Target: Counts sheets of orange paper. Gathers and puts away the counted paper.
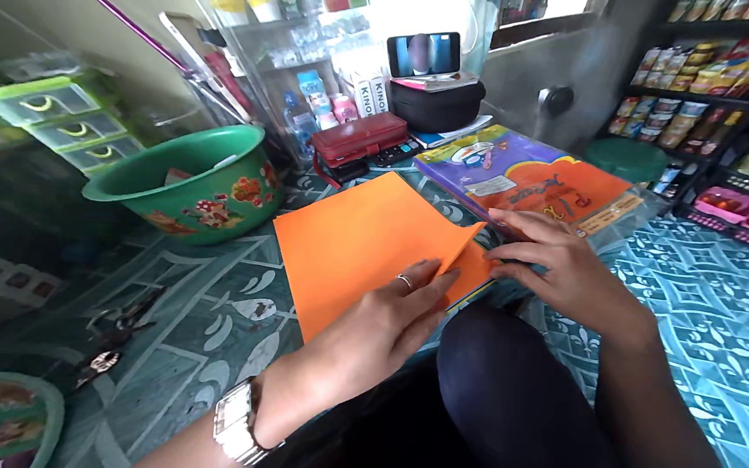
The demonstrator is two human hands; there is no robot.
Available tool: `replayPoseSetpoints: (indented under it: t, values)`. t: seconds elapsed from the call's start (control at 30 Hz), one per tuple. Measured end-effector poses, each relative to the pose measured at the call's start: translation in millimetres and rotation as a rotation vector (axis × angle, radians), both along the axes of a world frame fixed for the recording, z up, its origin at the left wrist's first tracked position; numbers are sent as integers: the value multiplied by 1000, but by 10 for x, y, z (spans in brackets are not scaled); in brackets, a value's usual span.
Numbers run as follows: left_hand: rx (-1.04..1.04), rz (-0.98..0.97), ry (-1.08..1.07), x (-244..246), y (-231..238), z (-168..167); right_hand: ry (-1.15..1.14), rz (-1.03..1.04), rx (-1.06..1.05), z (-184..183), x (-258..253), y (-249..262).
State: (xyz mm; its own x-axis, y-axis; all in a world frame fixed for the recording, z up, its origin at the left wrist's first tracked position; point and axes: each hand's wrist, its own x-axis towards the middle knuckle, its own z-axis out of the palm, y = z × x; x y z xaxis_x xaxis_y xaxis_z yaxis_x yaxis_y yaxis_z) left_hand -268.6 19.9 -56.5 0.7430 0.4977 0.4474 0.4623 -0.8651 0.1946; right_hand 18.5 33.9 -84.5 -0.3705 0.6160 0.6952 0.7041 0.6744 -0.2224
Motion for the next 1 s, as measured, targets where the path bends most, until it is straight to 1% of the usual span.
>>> replayPoseSetpoints:
  t: [0.27,0.5,0.67,0.8,1.0]
  values:
    - [-44,-4,-17,-6,8,8,41,4,5,32,-13,-19]
    - [-85,-11,-21,-11,3,58,86,94,50,17,-27,-1]
    - [-85,-8,-4,-20,-1,70,71,88,162,24,-81,42]
    - [-73,-6,-35,-8,2,33,80,51,266,29,-124,69]
    - [-58,11,-20,-6,-4,25,118,17,302,22,-165,77]
